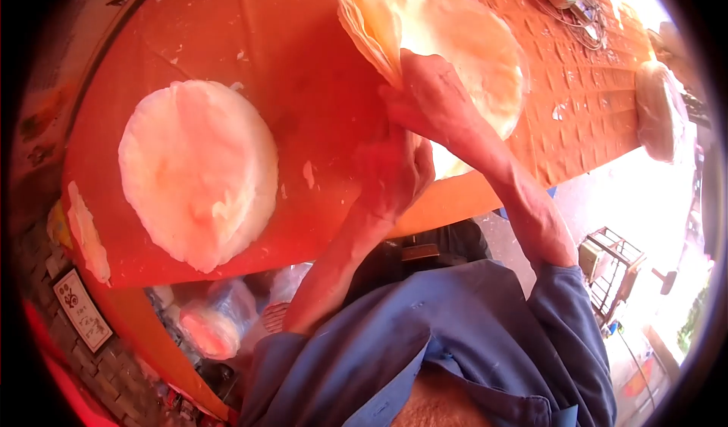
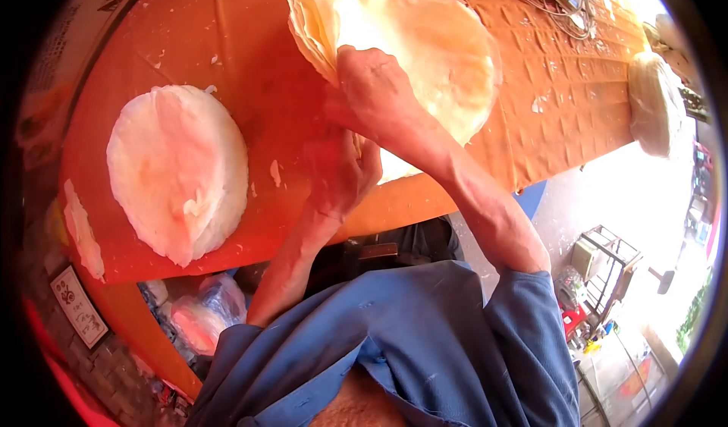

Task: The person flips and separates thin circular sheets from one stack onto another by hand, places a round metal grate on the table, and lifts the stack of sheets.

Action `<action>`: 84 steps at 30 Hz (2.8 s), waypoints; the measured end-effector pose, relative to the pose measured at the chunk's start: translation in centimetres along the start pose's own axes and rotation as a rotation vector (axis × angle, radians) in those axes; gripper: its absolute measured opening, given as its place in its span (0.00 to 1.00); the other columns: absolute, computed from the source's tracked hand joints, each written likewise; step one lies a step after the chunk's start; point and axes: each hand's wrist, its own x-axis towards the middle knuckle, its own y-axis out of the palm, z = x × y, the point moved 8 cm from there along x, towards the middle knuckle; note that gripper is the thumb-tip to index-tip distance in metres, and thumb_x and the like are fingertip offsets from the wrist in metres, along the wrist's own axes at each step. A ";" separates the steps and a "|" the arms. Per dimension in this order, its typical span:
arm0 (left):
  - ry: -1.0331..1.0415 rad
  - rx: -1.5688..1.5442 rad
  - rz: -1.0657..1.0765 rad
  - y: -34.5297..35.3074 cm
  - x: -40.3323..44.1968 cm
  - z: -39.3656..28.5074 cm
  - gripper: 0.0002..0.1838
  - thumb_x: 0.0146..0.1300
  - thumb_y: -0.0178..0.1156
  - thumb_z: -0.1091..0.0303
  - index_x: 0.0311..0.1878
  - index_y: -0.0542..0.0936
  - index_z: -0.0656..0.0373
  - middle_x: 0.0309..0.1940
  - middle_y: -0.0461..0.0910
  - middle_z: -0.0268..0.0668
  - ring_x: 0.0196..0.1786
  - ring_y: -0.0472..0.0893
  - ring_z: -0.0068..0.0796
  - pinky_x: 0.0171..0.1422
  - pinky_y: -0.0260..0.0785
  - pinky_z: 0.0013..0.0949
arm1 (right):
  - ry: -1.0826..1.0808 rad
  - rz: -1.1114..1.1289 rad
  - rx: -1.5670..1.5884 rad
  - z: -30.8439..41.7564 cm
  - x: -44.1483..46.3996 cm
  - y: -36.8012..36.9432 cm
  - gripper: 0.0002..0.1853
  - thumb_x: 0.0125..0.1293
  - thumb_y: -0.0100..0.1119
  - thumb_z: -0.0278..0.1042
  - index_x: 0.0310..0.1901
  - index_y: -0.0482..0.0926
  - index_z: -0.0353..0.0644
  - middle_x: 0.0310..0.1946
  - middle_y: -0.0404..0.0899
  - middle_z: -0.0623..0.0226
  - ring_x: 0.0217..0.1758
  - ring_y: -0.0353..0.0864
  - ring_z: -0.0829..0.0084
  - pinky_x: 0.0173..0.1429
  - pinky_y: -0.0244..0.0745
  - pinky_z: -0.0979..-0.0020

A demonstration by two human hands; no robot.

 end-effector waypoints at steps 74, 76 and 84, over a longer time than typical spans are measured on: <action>-0.650 -0.924 -0.498 -3.1 -5.6 15.2 0.29 0.61 0.61 0.75 0.66 0.67 0.66 0.60 0.73 0.43 0.62 0.74 0.37 0.67 0.66 0.37 | 0.495 0.038 0.544 -19.7 3.2 -2.3 0.32 0.52 0.72 0.51 0.48 0.77 0.30 0.40 0.84 0.54 0.41 0.85 0.68 0.46 0.80 0.65; -0.610 -0.873 -0.463 -2.5 -6.4 15.5 0.30 0.62 0.61 0.74 0.67 0.66 0.66 0.62 0.72 0.43 0.64 0.72 0.37 0.69 0.64 0.37 | 0.386 -0.053 0.534 -17.4 2.4 -3.7 0.30 0.53 0.72 0.47 0.49 0.76 0.30 0.41 0.84 0.54 0.42 0.85 0.68 0.47 0.81 0.65; -0.771 -1.045 -0.539 -2.9 -8.8 16.4 0.29 0.61 0.59 0.79 0.67 0.66 0.69 0.63 0.71 0.43 0.64 0.72 0.37 0.69 0.63 0.37 | 0.375 0.012 0.545 -20.1 0.8 -1.4 0.32 0.52 0.73 0.43 0.55 0.75 0.31 0.42 0.84 0.52 0.45 0.85 0.64 0.50 0.80 0.66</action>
